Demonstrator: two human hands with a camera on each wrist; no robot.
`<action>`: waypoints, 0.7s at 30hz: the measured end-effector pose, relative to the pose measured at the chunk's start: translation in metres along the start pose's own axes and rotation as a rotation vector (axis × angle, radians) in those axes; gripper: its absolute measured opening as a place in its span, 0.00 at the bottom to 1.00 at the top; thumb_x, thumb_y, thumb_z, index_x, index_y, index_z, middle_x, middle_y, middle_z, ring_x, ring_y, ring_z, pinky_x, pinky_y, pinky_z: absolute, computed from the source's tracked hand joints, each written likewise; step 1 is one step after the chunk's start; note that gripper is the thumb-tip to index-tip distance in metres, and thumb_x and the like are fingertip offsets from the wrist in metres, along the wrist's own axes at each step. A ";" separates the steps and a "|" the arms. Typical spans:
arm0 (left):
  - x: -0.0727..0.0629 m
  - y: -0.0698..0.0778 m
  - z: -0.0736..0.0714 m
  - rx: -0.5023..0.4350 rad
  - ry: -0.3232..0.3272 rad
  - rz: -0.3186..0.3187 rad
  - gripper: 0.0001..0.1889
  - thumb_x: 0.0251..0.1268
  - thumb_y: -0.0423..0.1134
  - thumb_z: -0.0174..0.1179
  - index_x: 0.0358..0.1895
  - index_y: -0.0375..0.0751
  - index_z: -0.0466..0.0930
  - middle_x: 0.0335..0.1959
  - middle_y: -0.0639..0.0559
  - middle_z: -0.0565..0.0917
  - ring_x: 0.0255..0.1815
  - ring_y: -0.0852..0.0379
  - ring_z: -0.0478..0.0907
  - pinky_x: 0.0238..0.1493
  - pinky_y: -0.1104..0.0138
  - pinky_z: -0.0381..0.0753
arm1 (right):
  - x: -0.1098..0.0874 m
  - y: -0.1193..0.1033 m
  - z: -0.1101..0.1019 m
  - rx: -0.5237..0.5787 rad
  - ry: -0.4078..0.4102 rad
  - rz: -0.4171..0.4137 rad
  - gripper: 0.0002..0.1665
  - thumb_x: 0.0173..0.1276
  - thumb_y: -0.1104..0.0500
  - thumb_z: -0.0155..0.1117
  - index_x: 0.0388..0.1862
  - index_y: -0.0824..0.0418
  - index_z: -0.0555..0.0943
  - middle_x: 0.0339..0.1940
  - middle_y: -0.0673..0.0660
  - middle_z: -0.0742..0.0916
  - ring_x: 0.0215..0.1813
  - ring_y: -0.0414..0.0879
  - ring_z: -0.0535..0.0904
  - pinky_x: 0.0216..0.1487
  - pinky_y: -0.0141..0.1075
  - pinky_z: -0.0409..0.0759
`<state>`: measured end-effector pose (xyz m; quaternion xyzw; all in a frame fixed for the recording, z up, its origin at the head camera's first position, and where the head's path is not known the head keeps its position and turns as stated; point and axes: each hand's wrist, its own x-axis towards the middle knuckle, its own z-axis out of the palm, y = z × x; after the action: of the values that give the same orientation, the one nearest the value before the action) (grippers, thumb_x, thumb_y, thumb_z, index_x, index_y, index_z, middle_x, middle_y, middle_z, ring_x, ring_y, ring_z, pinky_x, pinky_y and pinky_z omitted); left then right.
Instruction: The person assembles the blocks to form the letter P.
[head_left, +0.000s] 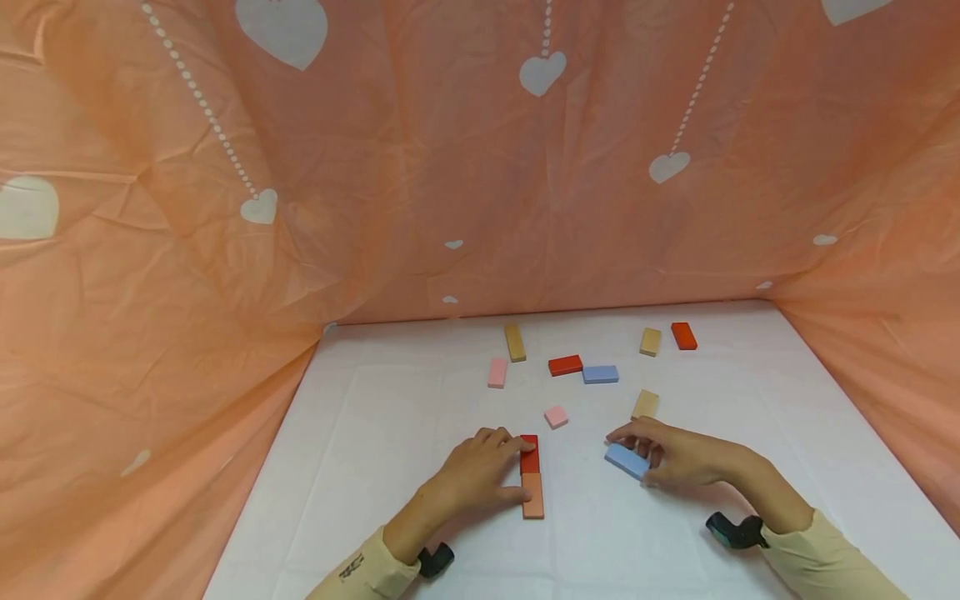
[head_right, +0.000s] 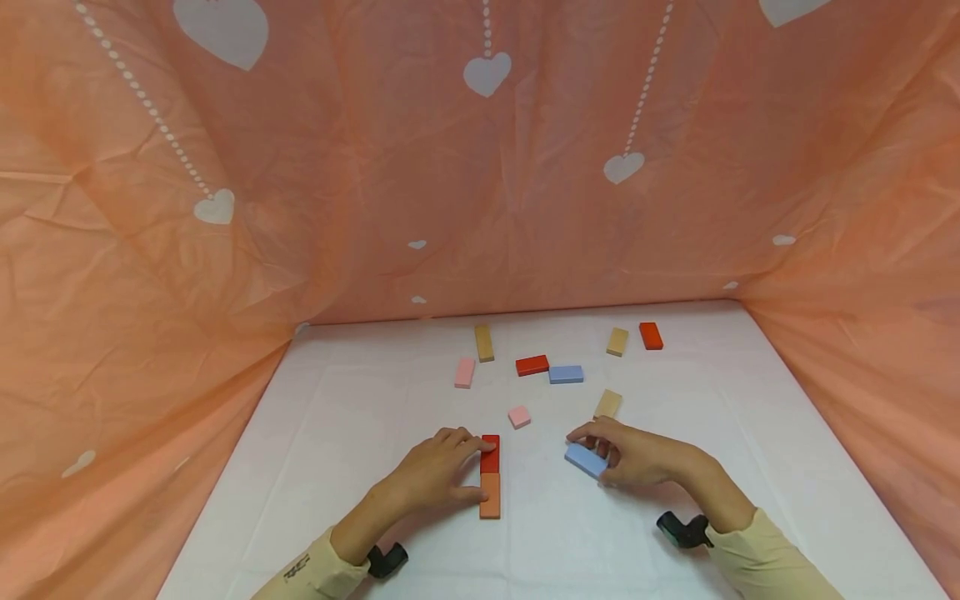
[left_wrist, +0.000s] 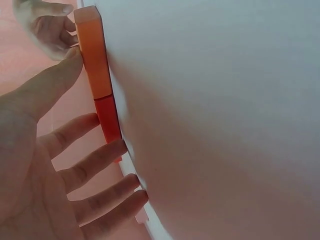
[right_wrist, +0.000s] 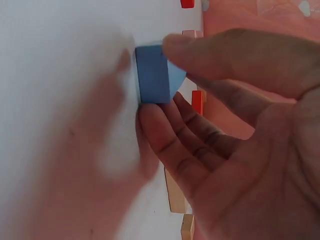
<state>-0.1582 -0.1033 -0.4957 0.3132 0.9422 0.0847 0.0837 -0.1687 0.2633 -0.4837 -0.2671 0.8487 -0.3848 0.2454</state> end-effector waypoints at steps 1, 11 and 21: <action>0.000 0.000 0.000 0.001 0.000 0.000 0.36 0.65 0.64 0.73 0.73 0.55 0.78 0.60 0.53 0.81 0.64 0.50 0.77 0.62 0.55 0.83 | 0.000 0.000 0.000 -0.001 -0.003 0.008 0.39 0.67 0.67 0.75 0.75 0.55 0.75 0.57 0.56 0.77 0.52 0.48 0.77 0.52 0.31 0.81; 0.000 0.000 0.000 0.008 0.004 0.006 0.35 0.65 0.63 0.73 0.73 0.56 0.77 0.59 0.53 0.81 0.64 0.50 0.77 0.62 0.56 0.83 | 0.003 -0.001 0.003 -0.029 0.006 -0.055 0.34 0.66 0.72 0.71 0.72 0.60 0.77 0.57 0.56 0.77 0.51 0.45 0.77 0.52 0.31 0.82; -0.001 0.000 -0.001 0.004 0.016 0.017 0.36 0.66 0.63 0.73 0.73 0.54 0.77 0.61 0.53 0.81 0.63 0.52 0.77 0.64 0.57 0.82 | 0.014 -0.001 0.007 -0.107 0.094 -0.095 0.33 0.65 0.57 0.81 0.64 0.63 0.77 0.47 0.51 0.80 0.45 0.41 0.78 0.48 0.32 0.83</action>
<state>-0.1577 -0.1038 -0.4950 0.3207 0.9403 0.0861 0.0749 -0.1746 0.2503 -0.4903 -0.3014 0.8651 -0.3621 0.1720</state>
